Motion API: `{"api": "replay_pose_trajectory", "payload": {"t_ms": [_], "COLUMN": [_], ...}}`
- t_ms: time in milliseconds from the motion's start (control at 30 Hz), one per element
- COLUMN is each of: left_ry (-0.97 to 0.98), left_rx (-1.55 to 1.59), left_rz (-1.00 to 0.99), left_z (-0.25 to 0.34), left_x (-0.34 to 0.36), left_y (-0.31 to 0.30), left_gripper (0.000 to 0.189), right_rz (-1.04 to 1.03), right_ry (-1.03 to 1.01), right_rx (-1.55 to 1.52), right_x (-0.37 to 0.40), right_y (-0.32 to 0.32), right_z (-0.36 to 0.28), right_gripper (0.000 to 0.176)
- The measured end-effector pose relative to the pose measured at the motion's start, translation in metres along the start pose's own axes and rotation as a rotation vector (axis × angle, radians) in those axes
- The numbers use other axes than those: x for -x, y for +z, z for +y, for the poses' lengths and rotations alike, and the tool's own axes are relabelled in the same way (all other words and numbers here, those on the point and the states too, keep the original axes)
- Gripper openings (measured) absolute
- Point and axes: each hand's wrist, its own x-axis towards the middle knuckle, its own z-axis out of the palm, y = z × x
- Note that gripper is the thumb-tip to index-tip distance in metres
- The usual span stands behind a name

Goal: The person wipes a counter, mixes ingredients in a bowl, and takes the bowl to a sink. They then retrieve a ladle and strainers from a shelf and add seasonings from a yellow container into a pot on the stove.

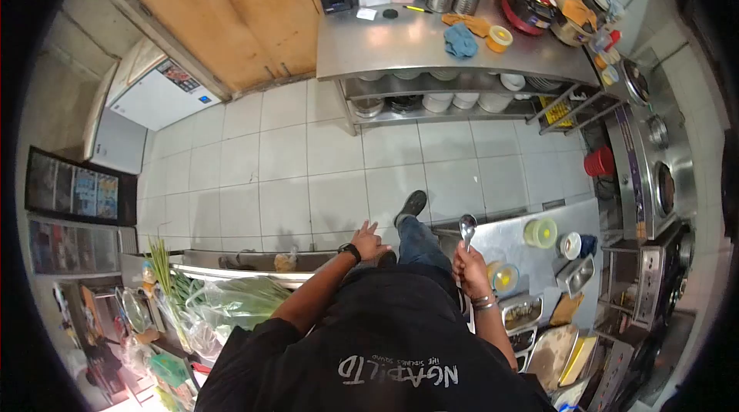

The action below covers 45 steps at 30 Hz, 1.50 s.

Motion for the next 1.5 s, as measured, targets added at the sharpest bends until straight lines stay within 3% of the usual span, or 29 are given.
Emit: {"api": "replay_pose_trajectory", "payload": {"t_ms": [33,167,300,333,367,433,467,500,567,667,767,933,1033,1100,1200,1367,1400,1467,1500], "left_ry": [0.058,-0.027,-0.030,-0.121,-0.107,-0.084,-0.070,-0.056,0.135,0.237,0.410,0.424,0.490,0.489,0.377,0.311,0.316,0.288,0.284], "left_rx": [-0.085,0.027,0.096,0.141,0.117,-0.030,-0.043,-0.058,-0.039,-0.065,-0.114,-0.254,-0.334,-0.401,-0.339,-0.437,-0.486,-0.501,-0.556], "left_rz": [0.071,0.145,0.280,0.209,0.203,0.181,0.167,0.157,0.386,0.457,0.541,0.415,0.459,0.452,0.492,0.485,0.496,0.431,0.431], "left_z": [-0.004,-0.029,-0.036,-0.032,-0.033,-0.023,-0.008,-0.009,-0.010,0.005,0.014,0.047,0.054,0.059,0.052,0.061,0.061,0.060,0.059], "left_x": [-0.002,-0.038,-0.090,-0.099,-0.111,-0.131,-0.139,-0.160,-0.201,-0.268,-0.345,-0.453,-0.514,-0.540,-0.580,-0.587,-0.584,-0.586,-0.590], "left_y": [-0.020,-0.053,-0.104,-0.118,-0.138,-0.187,-0.224,-0.243,-0.274,-0.332,-0.376,-0.452,-0.464,-0.473,-0.465,-0.465,-0.463,-0.465,-0.466], "left_gripper": [0.069,0.061,0.042,0.030,0.030,0.043,0.060,0.060,0.067,0.079,0.084,0.079,0.076,0.075,0.075,0.070,0.071,0.071,0.071], "right_rz": [-0.015,-0.142,-0.158,-0.140,-0.122,-0.117,-0.113,-0.107,-0.031,0.172,0.202,0.353,0.532,0.592,0.643,0.572,0.533,0.621,0.475], "right_ry": [0.005,-0.052,-0.079,-0.035,0.003,-0.034,-0.040,-0.041,-0.056,-0.163,-0.217,-0.190,-0.047,-0.074,-0.024,0.082,-0.027,0.064,-0.072], "right_rx": [0.003,0.001,0.026,0.024,0.017,0.022,-0.059,-0.142,-0.234,-0.297,-0.294,-0.312,-0.438,-0.495,-0.700,-0.790,-0.672,-0.731,-0.136], "right_x": [-0.020,-0.091,-0.143,-0.155,-0.170,-0.195,-0.206,-0.215,-0.228,-0.248,-0.265,-0.277,-0.277,-0.287,-0.311,-0.399,-0.414,-0.463,-0.533], "right_y": [0.007,0.028,0.045,0.043,0.044,0.038,0.032,0.029,0.028,0.012,-0.008,-0.026,-0.026,-0.027,-0.019,-0.029,-0.026,-0.019,-0.039], "right_z": [-0.014,-0.056,-0.109,-0.119,-0.131,-0.154,-0.165,-0.174,-0.199,-0.223,-0.224,-0.208,-0.200,-0.181,-0.178,-0.155,-0.154,-0.150,-0.065], "right_gripper": [0.033,0.030,0.030,0.030,0.030,0.032,0.035,0.039,0.044,0.045,0.040,0.035,0.031,0.033,0.028,0.029,0.029,0.028,0.028]}}
